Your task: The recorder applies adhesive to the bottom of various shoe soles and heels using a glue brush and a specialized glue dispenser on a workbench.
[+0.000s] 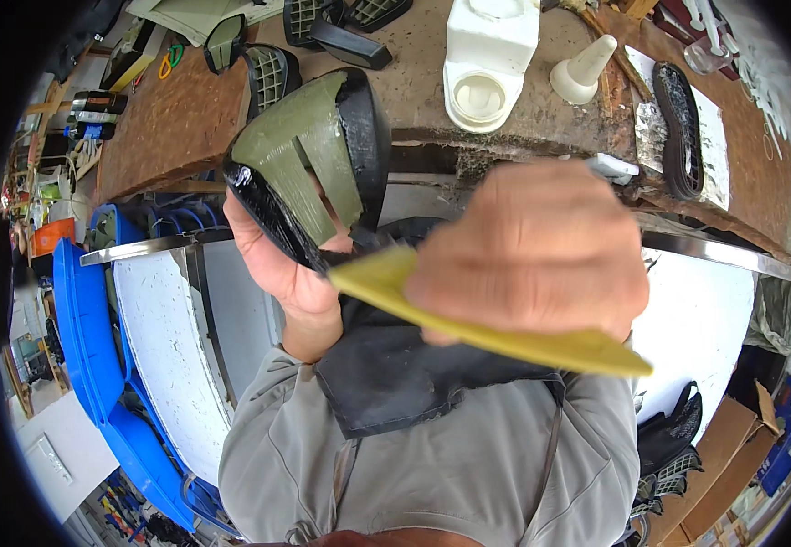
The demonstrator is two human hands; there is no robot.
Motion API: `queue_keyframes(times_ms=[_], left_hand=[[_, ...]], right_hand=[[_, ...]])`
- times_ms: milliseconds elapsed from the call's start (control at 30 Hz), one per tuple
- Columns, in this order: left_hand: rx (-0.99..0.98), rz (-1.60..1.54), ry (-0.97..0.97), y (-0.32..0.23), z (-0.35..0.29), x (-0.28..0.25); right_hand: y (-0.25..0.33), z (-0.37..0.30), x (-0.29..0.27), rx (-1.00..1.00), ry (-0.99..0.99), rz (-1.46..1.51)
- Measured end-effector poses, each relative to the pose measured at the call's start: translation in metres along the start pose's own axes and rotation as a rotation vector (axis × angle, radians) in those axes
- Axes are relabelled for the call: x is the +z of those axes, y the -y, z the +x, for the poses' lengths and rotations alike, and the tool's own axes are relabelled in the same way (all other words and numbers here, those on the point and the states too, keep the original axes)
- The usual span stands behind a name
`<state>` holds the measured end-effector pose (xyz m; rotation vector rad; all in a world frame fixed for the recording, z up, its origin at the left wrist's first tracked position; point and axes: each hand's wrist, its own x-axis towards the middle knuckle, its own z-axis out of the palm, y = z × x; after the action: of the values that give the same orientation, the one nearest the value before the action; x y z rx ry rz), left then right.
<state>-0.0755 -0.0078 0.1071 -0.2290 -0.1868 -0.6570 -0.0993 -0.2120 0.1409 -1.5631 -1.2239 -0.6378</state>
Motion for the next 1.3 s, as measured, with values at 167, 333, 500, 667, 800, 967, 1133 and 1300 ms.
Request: queue_keyframes(times_ms=[167,333,500,667,800,967,1133,1300], left_hand=[[0.008,0.007,0.006,0.003,0.005,-0.002],[0.059,-0.092,0.003,-0.002,0.000,-0.013],[0.435,0.768,-0.101,0.002,-0.001,-0.020],[0.613,1.048,-0.077,0.015,-0.005,-0.023],[0.628,1.079,-0.136,0.016,-0.010,-0.018],[0.559,1.090,-0.179,0.019,-0.015,-0.011],[0.495,1.036,-0.184,0.022,-0.014,-0.007],[0.386,0.943,-0.170,0.015,-0.015,-0.007]], right_hand=[[0.001,-0.006,0.000,-0.069,-0.181,0.153],[-0.006,-0.019,0.004,0.092,-0.081,0.134],[0.007,-0.031,-0.019,0.286,-0.481,0.584],[0.008,-0.034,-0.018,0.494,-0.728,0.415],[0.014,-0.025,-0.014,0.265,-0.470,-0.218],[0.025,-0.014,-0.003,0.159,0.393,-0.849],[0.021,-0.010,0.006,0.241,0.509,-0.973],[0.007,-0.011,-0.008,0.449,0.129,-1.059]])
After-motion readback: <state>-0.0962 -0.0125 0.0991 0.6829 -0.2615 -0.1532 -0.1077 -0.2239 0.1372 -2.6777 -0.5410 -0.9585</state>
